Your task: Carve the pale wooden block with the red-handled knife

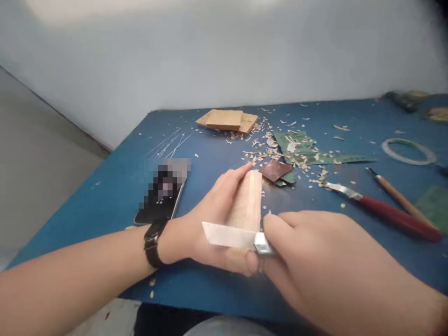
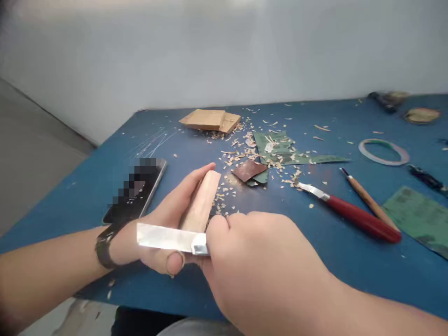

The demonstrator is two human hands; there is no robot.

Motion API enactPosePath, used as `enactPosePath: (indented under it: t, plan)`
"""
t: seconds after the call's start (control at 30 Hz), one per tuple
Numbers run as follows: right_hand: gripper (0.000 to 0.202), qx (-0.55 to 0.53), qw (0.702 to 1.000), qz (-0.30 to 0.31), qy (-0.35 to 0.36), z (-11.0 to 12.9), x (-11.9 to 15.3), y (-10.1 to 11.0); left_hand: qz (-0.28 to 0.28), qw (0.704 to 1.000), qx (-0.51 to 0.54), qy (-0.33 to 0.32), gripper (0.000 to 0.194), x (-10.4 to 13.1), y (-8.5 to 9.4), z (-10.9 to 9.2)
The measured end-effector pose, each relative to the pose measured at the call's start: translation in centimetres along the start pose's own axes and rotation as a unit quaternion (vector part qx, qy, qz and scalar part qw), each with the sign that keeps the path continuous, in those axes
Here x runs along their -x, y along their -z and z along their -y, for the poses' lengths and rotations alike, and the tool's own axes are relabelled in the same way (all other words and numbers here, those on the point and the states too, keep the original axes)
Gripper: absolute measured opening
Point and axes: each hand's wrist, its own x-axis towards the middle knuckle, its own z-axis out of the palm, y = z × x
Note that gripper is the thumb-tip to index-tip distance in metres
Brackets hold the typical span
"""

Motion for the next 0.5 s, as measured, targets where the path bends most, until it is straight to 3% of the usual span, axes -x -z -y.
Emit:
enactPosePath:
  t: [0.17,0.5]
  plan:
    - [0.026,-0.003,1.0,0.014,-0.007,-0.46,0.31,0.11,-0.01,1.0,-0.012,0.023,0.149,-0.06,0.01,-0.44]
    - [0.025,0.024,0.995,0.1,-0.018,-0.77,0.99,0.55,0.005,0.999,-0.047,-0.001,0.141,-0.25,0.52,-0.48]
